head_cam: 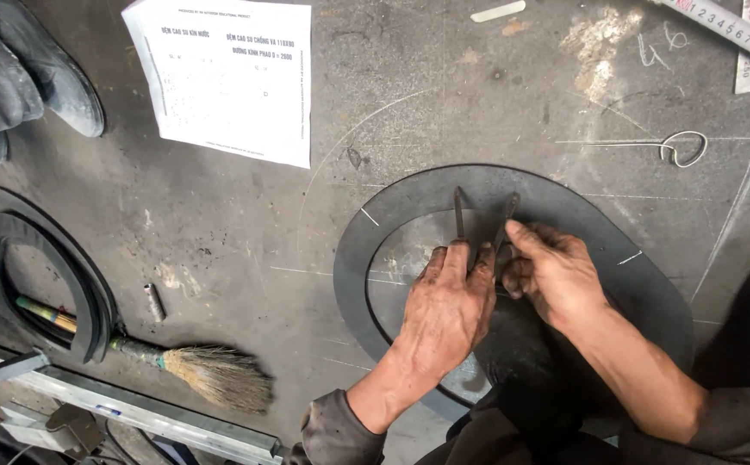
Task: Measuring and marking dimensions on metal rings using a compass, pliers, and a tape measure on a shop floor.
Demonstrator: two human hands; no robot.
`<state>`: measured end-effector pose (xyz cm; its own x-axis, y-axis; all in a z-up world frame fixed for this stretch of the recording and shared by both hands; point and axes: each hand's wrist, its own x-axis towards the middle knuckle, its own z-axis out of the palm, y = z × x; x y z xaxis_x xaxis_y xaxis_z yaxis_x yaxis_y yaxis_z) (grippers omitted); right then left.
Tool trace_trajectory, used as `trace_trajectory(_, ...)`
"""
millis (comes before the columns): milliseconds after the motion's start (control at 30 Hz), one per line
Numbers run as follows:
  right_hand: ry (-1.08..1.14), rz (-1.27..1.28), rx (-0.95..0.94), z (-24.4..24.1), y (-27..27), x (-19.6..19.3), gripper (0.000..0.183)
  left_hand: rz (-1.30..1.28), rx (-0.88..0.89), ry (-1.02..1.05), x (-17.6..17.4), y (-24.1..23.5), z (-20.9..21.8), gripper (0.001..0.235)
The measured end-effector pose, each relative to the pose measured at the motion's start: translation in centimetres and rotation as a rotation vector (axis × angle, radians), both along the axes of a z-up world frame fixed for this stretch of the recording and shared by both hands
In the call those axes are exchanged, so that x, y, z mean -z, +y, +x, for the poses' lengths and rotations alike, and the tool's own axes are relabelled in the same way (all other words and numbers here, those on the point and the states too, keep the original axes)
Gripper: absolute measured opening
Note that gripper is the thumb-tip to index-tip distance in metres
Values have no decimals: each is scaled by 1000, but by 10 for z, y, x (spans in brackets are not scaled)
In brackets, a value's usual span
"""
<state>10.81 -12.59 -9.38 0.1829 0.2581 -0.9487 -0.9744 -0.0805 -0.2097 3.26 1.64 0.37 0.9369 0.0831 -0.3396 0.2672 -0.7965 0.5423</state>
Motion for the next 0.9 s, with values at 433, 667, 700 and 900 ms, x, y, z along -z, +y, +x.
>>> trace_trajectory(433, -76, 7, 41, -9, 4, 8, 17, -178, -220, 47, 3, 2, -8, 72)
trace_trajectory(667, -67, -29, 12, -5, 6, 5, 19, -433, -595, 120, 9, -14, -21, 93)
trace_trajectory(700, -73, -33, 15, -7, 5, 6, 19, -522, -726, 192, 15, -19, -28, 85)
trace_trajectory(900, -85, -9, 28, -9, 7, 7, 19, -786, -1099, 316, 21, -31, -30, 63)
